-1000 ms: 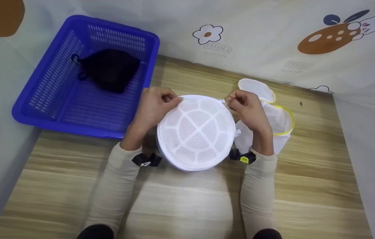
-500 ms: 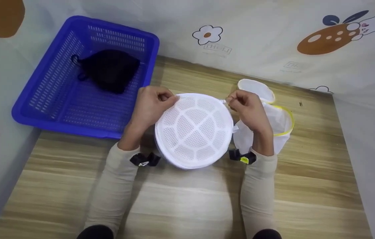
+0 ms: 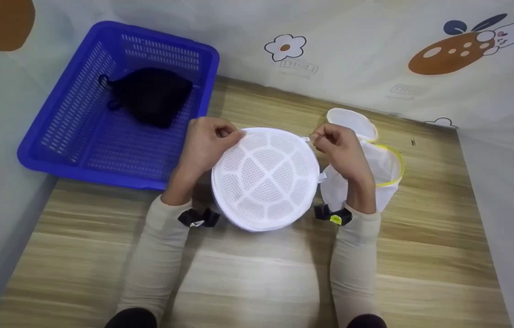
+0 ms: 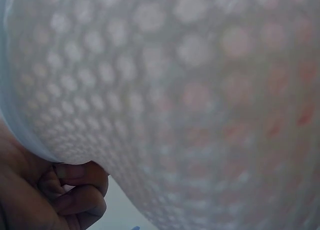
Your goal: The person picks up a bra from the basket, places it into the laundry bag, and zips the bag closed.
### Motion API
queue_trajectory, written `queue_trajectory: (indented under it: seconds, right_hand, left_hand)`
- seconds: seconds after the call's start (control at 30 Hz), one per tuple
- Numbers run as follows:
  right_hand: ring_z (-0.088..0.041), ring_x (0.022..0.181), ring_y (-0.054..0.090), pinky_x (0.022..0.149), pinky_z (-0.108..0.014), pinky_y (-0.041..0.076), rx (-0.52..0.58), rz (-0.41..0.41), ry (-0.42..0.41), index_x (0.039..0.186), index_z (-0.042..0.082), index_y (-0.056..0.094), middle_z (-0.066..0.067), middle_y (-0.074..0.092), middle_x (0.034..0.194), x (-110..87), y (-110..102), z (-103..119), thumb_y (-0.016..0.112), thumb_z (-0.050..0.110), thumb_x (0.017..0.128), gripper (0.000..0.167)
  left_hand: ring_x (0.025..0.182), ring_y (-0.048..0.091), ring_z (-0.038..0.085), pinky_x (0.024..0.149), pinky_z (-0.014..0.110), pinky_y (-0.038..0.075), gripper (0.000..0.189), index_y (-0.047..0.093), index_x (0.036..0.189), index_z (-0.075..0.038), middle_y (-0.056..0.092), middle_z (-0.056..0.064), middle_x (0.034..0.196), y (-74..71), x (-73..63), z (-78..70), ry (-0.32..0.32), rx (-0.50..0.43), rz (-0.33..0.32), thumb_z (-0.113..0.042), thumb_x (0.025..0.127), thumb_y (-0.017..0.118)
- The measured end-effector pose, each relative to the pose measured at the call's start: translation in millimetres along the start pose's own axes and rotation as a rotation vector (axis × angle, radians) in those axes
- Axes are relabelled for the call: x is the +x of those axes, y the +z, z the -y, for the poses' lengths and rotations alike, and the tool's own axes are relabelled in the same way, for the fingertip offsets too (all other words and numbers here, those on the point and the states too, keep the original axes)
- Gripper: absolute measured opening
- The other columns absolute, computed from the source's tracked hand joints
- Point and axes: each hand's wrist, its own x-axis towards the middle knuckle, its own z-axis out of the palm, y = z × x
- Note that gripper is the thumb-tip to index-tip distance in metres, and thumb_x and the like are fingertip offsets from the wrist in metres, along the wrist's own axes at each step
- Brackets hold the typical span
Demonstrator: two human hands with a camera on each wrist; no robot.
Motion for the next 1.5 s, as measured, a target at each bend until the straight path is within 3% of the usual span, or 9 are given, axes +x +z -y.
queue_trajectory:
  seconds: [0.3,0.63,0.87,1.1,1.2,1.33,1.5]
  right_hand:
    - [-0.009,0.060,0.041,0.056,-0.020,0.035,-0.004,-0.003,0.036,0.081,-0.014,0.056,-0.004,0.046,0.068,-0.4,-1,1,0.052,-0.006,0.090,0.013]
    - [-0.009,0.058,0.037,0.054,-0.020,0.032,0.027,0.012,-0.002,0.077,-0.016,0.051,-0.003,0.041,0.064,-0.2,-2,-1,0.053,-0.008,0.090,0.015]
    - [-0.008,0.059,0.040,0.055,-0.019,0.034,0.020,0.005,0.005,0.077,-0.016,0.053,-0.003,0.044,0.066,0.0,-3,0,0.052,-0.009,0.089,0.013]
    - [-0.011,0.060,0.041,0.055,-0.020,0.036,0.035,-0.021,0.008,0.077,-0.007,0.056,-0.005,0.046,0.067,7.3,-5,-34,0.056,-0.002,0.090,0.014]
    - [-0.011,0.060,0.041,0.055,-0.021,0.035,0.035,-0.023,0.014,0.078,-0.006,0.057,-0.005,0.046,0.067,7.8,-4,-34,0.057,-0.001,0.090,0.014]
    - [-0.011,0.060,0.041,0.054,-0.021,0.035,0.025,-0.031,0.013,0.080,-0.007,0.059,-0.004,0.046,0.067,8.3,-3,-34,0.057,0.000,0.091,0.013]
    - [-0.010,0.060,0.041,0.054,-0.020,0.035,-0.004,-0.035,0.003,0.080,-0.006,0.060,-0.003,0.047,0.067,9.0,-2,-34,0.058,0.000,0.091,0.013]
  left_hand:
    - [0.057,0.050,0.011,0.053,0.019,0.038,0.012,0.074,0.073,-0.002,0.062,0.003,0.062,-4.1,0.0,-0.3,-0.051,-0.017,-0.016,-0.012,0.079,0.075]
    - [0.057,0.049,0.010,0.053,0.020,0.036,0.013,0.074,0.072,-0.003,0.059,0.000,0.060,-4.2,0.6,0.3,-0.069,-0.039,-0.018,-0.013,0.079,0.075]
    - [0.055,0.048,0.009,0.052,0.018,0.036,0.012,0.074,0.072,-0.002,0.057,-0.001,0.058,-5.3,1.2,2.5,-0.083,-0.034,-0.072,-0.012,0.079,0.075]
    - [0.055,0.049,0.010,0.052,0.018,0.036,0.014,0.074,0.072,-0.001,0.058,0.000,0.058,-5.3,0.9,1.5,-0.095,-0.017,-0.079,-0.013,0.078,0.076]
    - [0.055,0.049,0.010,0.052,0.018,0.036,0.014,0.073,0.072,-0.001,0.058,0.000,0.058,-5.6,0.6,1.2,-0.104,-0.018,-0.081,-0.013,0.078,0.076]
    - [0.056,0.048,0.011,0.054,0.020,0.036,0.014,0.073,0.075,0.000,0.055,0.000,0.058,-6.2,0.8,0.9,-0.104,-0.001,-0.036,-0.014,0.080,0.073]
    - [0.053,0.042,0.011,0.052,0.023,0.034,0.018,0.074,0.098,-0.002,0.049,-0.001,0.056,-6.7,0.1,0.7,-0.058,0.011,0.085,-0.010,0.084,0.066]
